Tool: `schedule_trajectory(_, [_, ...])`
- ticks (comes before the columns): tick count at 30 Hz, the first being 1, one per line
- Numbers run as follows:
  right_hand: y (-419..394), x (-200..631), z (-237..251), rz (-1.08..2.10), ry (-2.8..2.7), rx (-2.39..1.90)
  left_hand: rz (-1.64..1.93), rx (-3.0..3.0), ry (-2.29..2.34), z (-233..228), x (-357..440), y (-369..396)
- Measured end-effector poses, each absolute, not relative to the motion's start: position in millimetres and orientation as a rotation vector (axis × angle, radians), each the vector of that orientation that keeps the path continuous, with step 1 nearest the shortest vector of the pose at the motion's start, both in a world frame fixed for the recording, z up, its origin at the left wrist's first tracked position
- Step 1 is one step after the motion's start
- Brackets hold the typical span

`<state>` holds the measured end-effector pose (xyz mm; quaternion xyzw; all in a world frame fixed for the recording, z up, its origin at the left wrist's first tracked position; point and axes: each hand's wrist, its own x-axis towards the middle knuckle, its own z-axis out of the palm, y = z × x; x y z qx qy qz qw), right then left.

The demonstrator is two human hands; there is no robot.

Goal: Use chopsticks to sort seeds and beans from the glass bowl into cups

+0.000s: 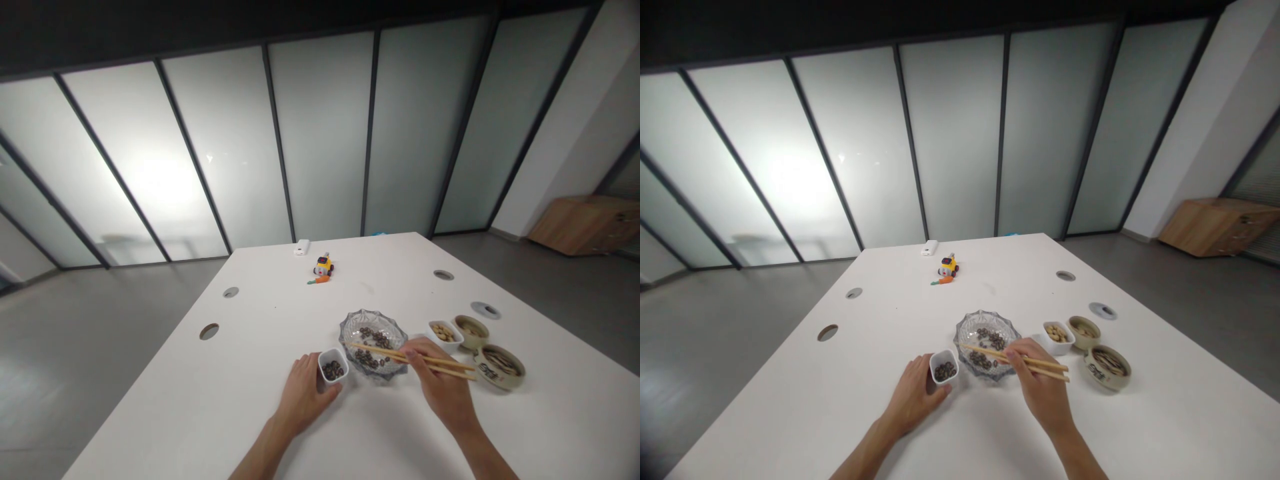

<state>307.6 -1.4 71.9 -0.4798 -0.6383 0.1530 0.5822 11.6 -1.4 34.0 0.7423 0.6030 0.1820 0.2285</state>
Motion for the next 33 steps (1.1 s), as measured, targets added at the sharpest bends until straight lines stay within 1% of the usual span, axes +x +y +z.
schedule_trajectory(2, [-1.9, 307.7, 71.5, 0.236, -1.500, -1.116, 0.502, 2.048, 1.660, 34.7, 11.6, -1.9])
schedule_trajectory(4, [-0.5, 308.8, 68.6, 0.190, -1.534, -1.092, 0.503, 2.050, 1.653, 35.2, 11.7, -2.2])
schedule_trajectory(11, [7.8, 307.8, 55.8, 0.253, -1.675, -1.037, 0.501, 2.049, 1.645, 33.1, 12.0, -0.5])
schedule_trajectory(16, [7.9, 307.7, 56.4, 0.344, -1.707, -1.031, 0.531, 2.067, 1.632, 29.6, 11.3, 0.1])
schedule_trajectory(20, [7.7, 308.6, 58.0, 0.355, -1.720, -1.017, 0.529, 2.072, 1.638, 29.0, 11.2, 0.0])
schedule_trajectory(33, [10.5, 312.9, 50.3, 0.170, -1.842, -0.935, 0.527, 2.063, 1.631, 31.3, 11.7, -0.7])
